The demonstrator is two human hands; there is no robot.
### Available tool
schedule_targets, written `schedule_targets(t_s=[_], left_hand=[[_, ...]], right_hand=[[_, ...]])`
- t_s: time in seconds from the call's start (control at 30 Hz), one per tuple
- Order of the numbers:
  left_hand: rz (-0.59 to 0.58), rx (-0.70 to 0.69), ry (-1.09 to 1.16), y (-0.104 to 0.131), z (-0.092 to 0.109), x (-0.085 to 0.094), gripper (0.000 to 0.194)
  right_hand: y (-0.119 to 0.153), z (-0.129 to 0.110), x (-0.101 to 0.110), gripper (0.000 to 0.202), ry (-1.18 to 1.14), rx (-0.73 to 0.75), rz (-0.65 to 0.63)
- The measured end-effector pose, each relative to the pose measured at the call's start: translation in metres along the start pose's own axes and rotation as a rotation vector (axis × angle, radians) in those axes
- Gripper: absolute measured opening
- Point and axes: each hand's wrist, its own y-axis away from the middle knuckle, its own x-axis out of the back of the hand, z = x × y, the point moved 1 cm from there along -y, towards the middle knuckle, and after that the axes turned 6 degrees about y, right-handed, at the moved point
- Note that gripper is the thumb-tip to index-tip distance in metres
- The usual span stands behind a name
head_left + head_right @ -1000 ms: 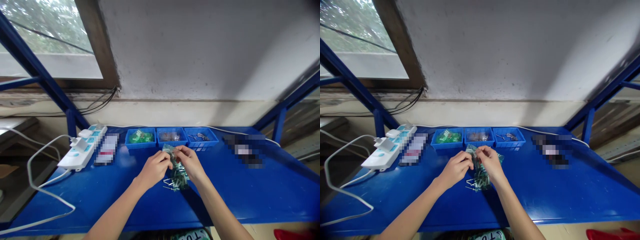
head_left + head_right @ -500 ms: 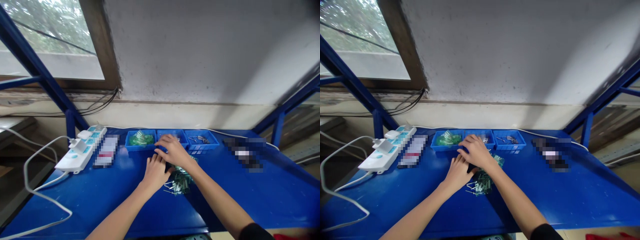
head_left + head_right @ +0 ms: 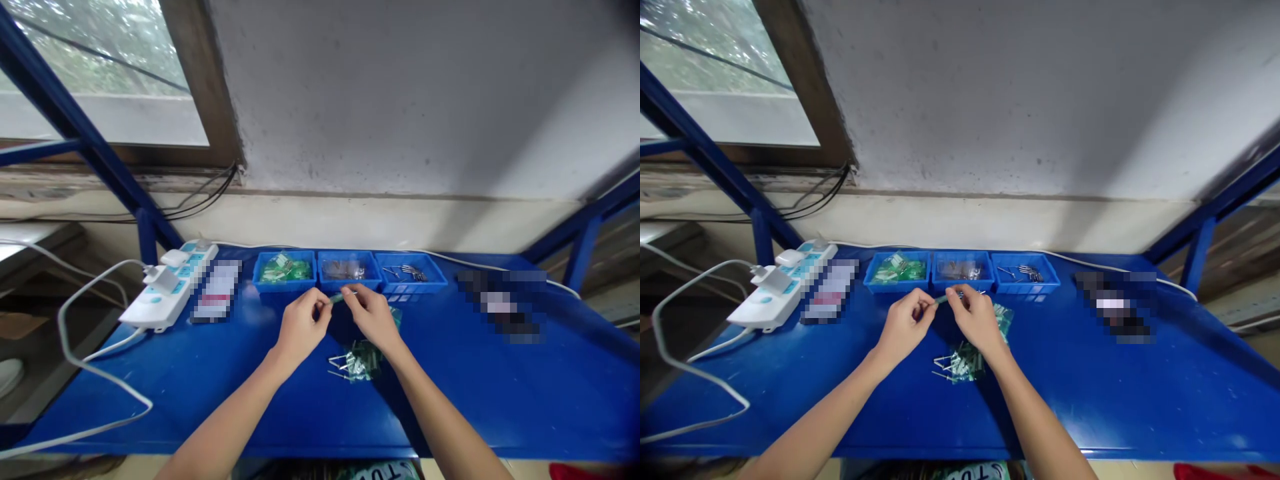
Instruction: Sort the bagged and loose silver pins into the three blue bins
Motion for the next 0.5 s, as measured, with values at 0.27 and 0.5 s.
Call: schedule_targets(t_s=[0.27, 0.5], left_hand=[[-0.008, -0.203, -0.292, -0.005, 0.010, 0.015, 0.014], [0.125, 0.180, -0.699, -0.014, -0.018, 0.057, 0.033]], right_hand=[[-0.004, -0.005, 0.000, 0.040, -0.415, -0.001, 0.261], [-0.025, -0.051, 0.031, 0.010, -0.232, 0.395, 0.920]])
